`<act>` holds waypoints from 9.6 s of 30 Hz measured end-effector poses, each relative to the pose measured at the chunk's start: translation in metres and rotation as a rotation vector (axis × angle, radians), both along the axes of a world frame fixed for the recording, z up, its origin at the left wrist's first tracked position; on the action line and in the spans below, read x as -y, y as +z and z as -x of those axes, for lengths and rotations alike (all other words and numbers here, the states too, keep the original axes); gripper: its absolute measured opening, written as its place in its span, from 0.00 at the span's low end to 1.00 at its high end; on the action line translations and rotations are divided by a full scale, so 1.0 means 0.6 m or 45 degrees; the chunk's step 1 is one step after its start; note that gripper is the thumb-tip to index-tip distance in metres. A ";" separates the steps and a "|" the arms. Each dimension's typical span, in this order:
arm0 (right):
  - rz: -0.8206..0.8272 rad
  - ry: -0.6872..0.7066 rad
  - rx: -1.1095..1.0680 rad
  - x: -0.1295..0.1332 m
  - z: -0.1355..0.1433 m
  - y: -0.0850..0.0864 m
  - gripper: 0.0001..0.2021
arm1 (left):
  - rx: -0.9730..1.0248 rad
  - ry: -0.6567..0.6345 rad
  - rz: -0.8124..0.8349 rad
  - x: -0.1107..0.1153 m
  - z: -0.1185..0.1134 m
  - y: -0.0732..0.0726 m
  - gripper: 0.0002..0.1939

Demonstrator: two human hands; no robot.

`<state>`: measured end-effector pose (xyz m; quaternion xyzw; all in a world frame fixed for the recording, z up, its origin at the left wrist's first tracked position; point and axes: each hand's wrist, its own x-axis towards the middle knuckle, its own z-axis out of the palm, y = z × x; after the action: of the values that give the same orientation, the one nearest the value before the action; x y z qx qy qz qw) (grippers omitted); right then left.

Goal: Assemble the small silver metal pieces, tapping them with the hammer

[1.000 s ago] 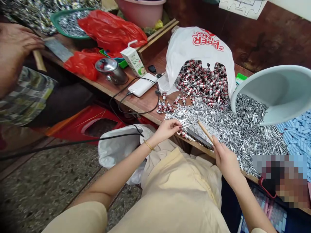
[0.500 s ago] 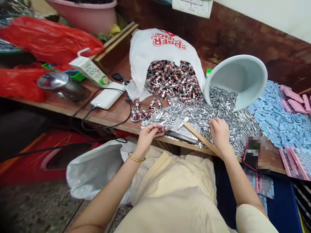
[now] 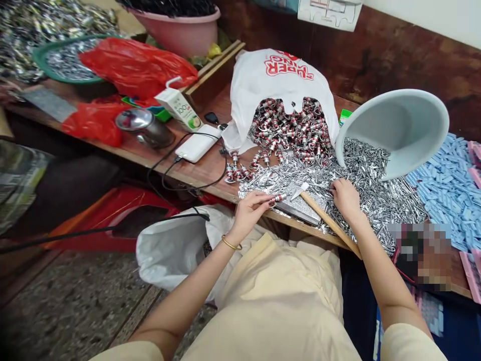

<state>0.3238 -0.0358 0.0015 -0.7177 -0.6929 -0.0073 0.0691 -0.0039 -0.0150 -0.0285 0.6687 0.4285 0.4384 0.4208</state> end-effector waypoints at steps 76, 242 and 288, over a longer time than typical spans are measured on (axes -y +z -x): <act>-0.364 0.404 -1.256 0.137 0.220 0.108 0.08 | 0.013 -0.186 -0.608 0.083 -0.012 0.126 0.05; 0.497 0.304 -1.522 -0.073 0.188 0.053 0.11 | -0.003 -0.328 0.796 -0.067 0.018 -0.006 0.04; 0.543 0.757 -0.425 -0.103 0.259 0.036 0.13 | -0.014 -0.469 0.745 -0.075 0.023 0.011 0.01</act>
<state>0.1681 0.0261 0.0232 -0.4756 -0.8356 0.2735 0.0293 -0.0178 0.0297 -0.0218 0.5882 0.4105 0.2100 0.6644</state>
